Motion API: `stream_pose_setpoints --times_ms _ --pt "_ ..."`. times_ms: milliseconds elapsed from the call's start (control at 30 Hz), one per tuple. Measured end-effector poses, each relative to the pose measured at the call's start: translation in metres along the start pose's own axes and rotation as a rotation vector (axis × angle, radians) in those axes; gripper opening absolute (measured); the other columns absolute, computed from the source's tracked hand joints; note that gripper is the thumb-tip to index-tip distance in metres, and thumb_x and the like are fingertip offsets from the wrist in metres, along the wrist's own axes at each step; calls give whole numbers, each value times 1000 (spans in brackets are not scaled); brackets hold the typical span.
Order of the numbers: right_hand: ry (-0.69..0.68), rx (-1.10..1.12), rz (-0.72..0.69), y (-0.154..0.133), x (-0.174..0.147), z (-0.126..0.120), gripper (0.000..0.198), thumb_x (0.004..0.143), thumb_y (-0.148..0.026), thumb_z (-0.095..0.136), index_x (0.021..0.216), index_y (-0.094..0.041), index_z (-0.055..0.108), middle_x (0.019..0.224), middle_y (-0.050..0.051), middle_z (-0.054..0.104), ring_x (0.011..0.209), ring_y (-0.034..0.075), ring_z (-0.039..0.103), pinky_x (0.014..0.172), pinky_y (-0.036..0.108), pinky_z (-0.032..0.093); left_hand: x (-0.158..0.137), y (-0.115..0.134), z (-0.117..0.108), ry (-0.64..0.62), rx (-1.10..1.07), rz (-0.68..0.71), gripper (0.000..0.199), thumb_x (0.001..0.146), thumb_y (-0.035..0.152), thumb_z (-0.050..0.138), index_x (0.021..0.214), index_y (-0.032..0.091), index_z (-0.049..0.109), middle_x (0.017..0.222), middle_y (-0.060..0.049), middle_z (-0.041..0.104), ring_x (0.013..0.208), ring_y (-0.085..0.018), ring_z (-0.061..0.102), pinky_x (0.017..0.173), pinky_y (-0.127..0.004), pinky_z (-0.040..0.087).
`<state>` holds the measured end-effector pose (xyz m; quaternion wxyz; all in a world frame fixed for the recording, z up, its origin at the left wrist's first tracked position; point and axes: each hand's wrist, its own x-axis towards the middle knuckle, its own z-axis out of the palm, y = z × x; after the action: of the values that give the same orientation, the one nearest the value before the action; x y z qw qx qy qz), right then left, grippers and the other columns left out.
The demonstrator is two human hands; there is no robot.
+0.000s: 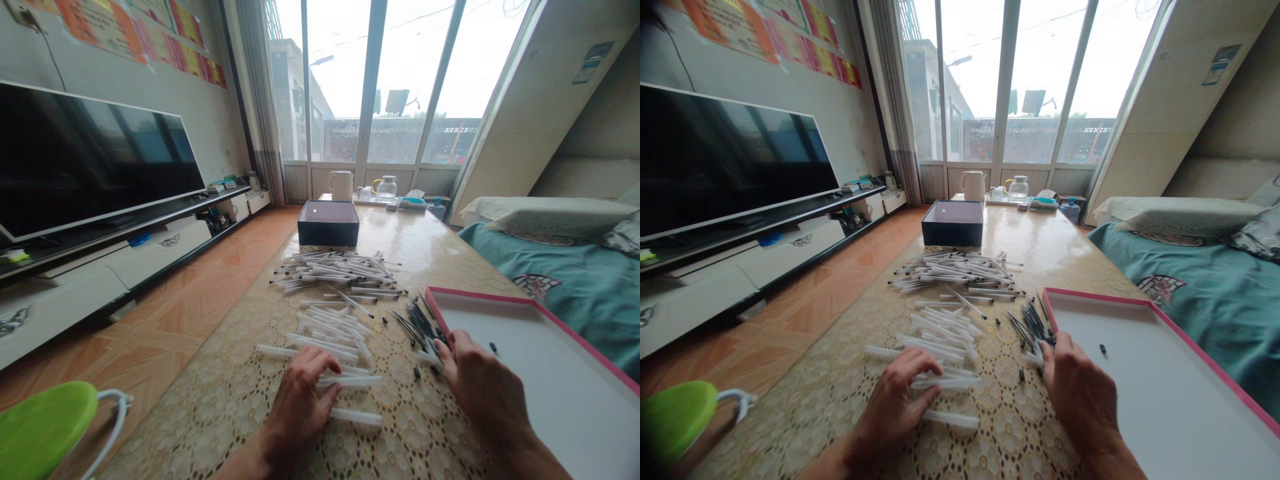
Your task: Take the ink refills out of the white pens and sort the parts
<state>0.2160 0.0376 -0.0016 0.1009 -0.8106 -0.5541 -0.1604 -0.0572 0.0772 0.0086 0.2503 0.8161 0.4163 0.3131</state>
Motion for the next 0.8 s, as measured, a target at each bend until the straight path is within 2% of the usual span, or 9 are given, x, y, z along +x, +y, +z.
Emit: stream_pose_setpoints --times_ms 133,200,267,333,433,533,633,733,800 --pt "70 175 -52 -11 -7 -11 17 87 -35 44 83 -22 54 70 5 66 55 21 63 43 26 34 0 2 -1 0 11 -18 16 68 8 61 77 20 61 83 -5 63 86 -23 56 78 -36 42" --pt "2 371 -158 -23 -12 -18 19 88 -33 41 79 -22 53 67 3 64 54 18 61 47 26 37 0 3 -1 -5 5 -18 15 68 8 62 77 20 61 83 -5 63 86 -23 56 77 -35 42" --pt "-131 504 -275 -39 -16 -24 20 89 -30 40 75 -22 52 63 1 62 53 16 59 49 25 38 0 3 -1 -10 5 -16 14 69 8 62 76 19 61 82 -5 63 85 -22 56 77 -34 42" --pt "-230 518 -350 -55 -13 -29 18 88 -24 42 74 -22 52 63 1 61 56 16 59 52 25 38 1 3 -1 -8 5 -16 12 70 9 61 76 19 61 82 -5 63 84 -22 56 76 -34 42" --pt "-210 421 -401 -77 7 -29 16 87 -16 44 76 -20 55 71 2 62 63 16 59 58 24 38 1 2 -1 9 3 -15 9 74 10 58 76 18 60 81 -6 64 83 -22 56 74 -33 43" --pt "-126 359 -412 -95 37 -18 15 84 -10 46 83 -19 59 85 6 63 76 19 58 66 26 37 1 2 -1 33 -1 -8 9 76 11 55 76 18 60 80 -6 64 82 -21 57 73 -32 43" --pt "-90 353 -385 -110 61 2 12 83 -12 49 84 -16 61 90 11 62 89 24 55 74 30 35 0 2 -1 57 -11 4 9 77 12 55 75 19 61 79 -6 64 81 -21 57 73 -32 43" --pt "-89 376 -351 -117 71 21 8 83 -17 52 84 -14 60 86 11 63 87 23 55 74 30 36 0 3 -1 85 -27 8 9 77 13 55 76 19 61 79 -6 64 81 -22 58 73 -32 44" --pt "-99 407 -340 -116 71 24 9 84 -18 51 81 -16 59 83 9 63 83 21 56 72 28 37 0 3 -1 101 -37 7 9 77 14 55 76 20 61 78 -6 64 81 -22 58 73 -33 44"
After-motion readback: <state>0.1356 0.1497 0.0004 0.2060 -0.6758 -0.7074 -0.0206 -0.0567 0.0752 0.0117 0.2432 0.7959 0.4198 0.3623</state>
